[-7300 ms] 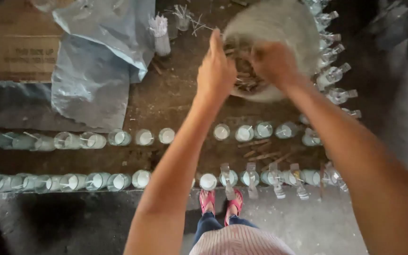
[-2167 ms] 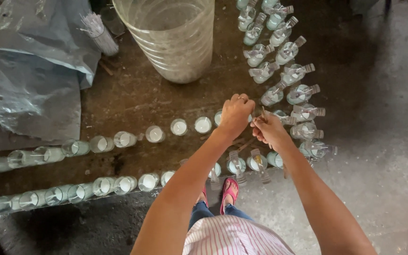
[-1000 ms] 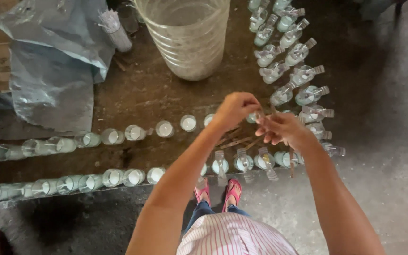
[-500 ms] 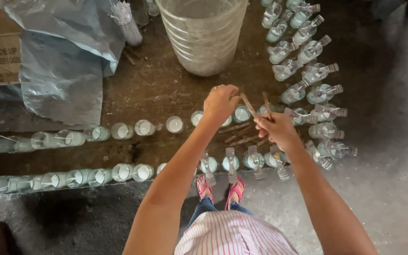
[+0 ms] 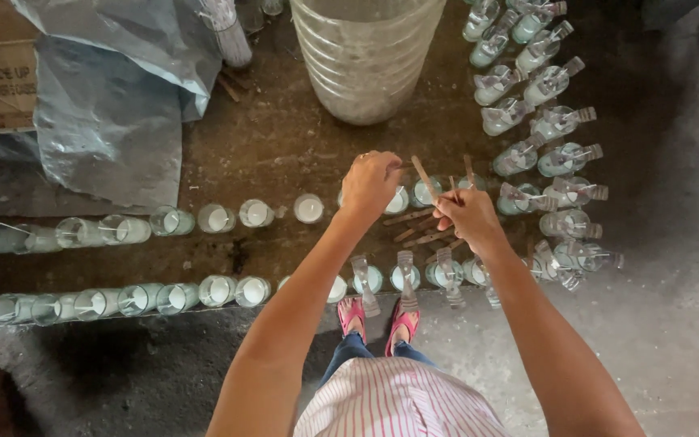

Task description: Placing wooden wick holders across the tops of glass candle jars to secure and center the wicks.

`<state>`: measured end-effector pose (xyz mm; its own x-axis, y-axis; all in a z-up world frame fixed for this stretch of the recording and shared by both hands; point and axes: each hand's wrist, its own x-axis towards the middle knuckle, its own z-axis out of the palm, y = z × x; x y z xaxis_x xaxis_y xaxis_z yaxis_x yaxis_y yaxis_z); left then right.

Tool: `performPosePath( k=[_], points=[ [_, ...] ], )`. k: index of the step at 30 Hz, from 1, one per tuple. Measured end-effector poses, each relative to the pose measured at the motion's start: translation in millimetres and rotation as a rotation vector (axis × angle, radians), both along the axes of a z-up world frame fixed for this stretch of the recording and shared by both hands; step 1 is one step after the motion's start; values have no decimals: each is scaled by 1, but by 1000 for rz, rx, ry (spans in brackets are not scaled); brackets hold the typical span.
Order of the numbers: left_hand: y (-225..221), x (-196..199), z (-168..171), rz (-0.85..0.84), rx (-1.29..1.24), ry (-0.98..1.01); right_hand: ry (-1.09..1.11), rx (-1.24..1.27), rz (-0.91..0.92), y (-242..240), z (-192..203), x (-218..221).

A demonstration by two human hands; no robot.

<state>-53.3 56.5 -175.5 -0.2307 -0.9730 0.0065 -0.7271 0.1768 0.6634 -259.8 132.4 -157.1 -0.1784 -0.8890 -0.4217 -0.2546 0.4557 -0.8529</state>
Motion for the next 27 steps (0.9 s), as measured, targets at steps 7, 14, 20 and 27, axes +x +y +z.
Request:
performPosePath(
  k=[7,14,20,27],
  points=[
    [9,-2,6,-24,5,15,28,50,-6,-1,-3,4],
    [13,-24,5,-62,-13,-3,240,57,78,2,0,5],
    [36,-46,45,-113,142,192,569,-84,276,9,2,1],
    [-5,-21,16,20,63,406,323,-199,218,15,54,24]
  ],
)
